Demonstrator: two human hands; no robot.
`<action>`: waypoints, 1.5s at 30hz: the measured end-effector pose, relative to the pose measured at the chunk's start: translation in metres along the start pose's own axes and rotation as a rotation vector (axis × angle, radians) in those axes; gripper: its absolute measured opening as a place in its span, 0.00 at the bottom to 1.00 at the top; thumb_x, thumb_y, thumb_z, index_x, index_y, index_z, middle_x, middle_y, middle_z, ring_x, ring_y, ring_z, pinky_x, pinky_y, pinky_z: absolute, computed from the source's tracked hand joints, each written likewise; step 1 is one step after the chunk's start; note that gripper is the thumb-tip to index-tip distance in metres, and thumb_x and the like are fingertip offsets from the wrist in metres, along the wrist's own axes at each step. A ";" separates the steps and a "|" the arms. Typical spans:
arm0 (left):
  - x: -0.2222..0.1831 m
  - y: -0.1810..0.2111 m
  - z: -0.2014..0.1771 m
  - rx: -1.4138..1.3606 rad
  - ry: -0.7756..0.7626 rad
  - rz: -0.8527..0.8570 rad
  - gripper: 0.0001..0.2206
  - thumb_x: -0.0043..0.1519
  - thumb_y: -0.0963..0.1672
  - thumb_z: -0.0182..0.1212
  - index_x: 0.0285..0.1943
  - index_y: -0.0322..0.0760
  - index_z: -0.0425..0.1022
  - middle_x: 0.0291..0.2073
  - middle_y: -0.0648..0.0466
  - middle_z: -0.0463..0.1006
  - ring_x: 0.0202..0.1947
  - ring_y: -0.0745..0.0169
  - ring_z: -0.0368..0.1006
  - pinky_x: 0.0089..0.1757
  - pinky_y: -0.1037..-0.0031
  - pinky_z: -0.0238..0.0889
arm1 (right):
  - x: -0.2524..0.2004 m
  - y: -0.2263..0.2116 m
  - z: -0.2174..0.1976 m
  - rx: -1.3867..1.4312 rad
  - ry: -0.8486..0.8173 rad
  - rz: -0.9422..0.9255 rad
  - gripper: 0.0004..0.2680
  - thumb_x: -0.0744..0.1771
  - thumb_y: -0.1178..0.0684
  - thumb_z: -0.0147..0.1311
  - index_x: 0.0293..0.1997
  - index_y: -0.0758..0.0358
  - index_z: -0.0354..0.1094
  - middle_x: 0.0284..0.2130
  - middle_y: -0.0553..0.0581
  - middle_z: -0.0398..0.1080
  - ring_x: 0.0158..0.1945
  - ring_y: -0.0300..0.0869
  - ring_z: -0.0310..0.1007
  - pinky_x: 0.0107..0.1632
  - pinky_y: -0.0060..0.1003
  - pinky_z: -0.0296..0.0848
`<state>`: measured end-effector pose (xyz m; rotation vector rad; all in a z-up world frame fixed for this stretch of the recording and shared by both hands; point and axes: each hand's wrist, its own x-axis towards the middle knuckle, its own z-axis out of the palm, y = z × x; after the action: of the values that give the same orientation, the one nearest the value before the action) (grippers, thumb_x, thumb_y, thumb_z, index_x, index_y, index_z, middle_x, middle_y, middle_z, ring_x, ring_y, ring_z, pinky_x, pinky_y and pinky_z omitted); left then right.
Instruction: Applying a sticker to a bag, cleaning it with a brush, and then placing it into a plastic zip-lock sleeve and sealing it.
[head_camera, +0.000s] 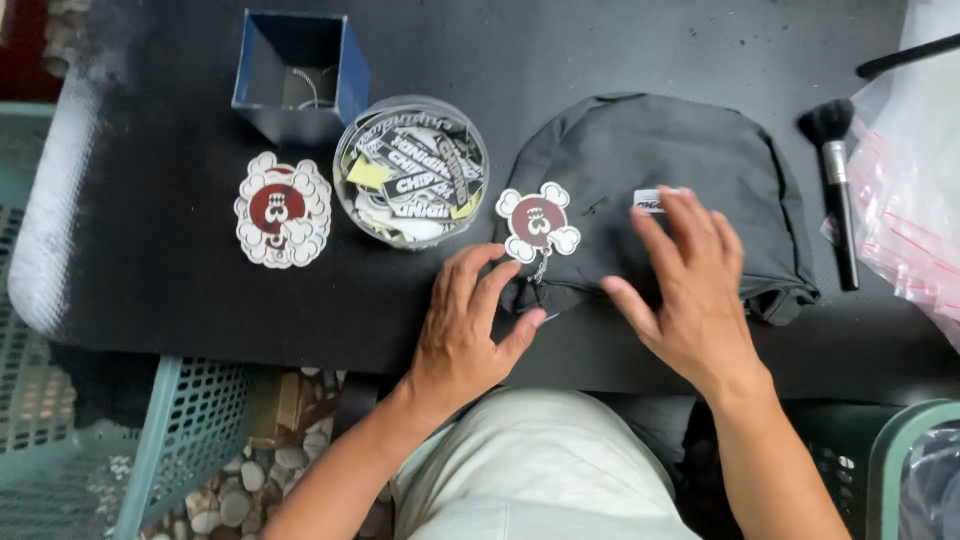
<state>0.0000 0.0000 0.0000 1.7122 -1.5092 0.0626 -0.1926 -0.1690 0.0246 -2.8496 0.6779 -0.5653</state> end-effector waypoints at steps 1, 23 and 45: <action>-0.002 -0.002 0.002 -0.005 -0.002 0.016 0.18 0.66 0.48 0.61 0.58 0.30 0.70 0.57 0.40 0.68 0.57 0.38 0.69 0.57 0.52 0.64 | -0.009 0.006 0.003 -0.008 0.011 0.009 0.24 0.70 0.42 0.54 0.72 0.64 0.55 0.71 0.70 0.54 0.76 0.63 0.51 0.72 0.63 0.49; -0.017 -0.020 0.033 0.152 0.129 0.115 0.25 0.61 0.53 0.67 0.57 0.31 0.71 0.60 0.37 0.71 0.63 0.34 0.69 0.54 0.49 0.63 | -0.041 0.033 0.043 -0.284 0.285 0.067 0.21 0.71 0.41 0.47 0.70 0.65 0.68 0.69 0.69 0.65 0.74 0.62 0.58 0.74 0.59 0.47; 0.034 0.024 0.023 0.220 -0.137 0.349 0.15 0.64 0.44 0.67 0.56 0.32 0.73 0.57 0.42 0.72 0.62 0.45 0.67 0.57 0.54 0.60 | -0.060 0.182 -0.009 -0.352 0.104 0.742 0.12 0.70 0.43 0.58 0.51 0.58 0.79 0.46 0.63 0.73 0.53 0.60 0.68 0.54 0.58 0.60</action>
<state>-0.0214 -0.0393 0.0166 1.6276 -1.9521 0.3087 -0.3192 -0.3028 -0.0293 -2.5501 1.8846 -0.4944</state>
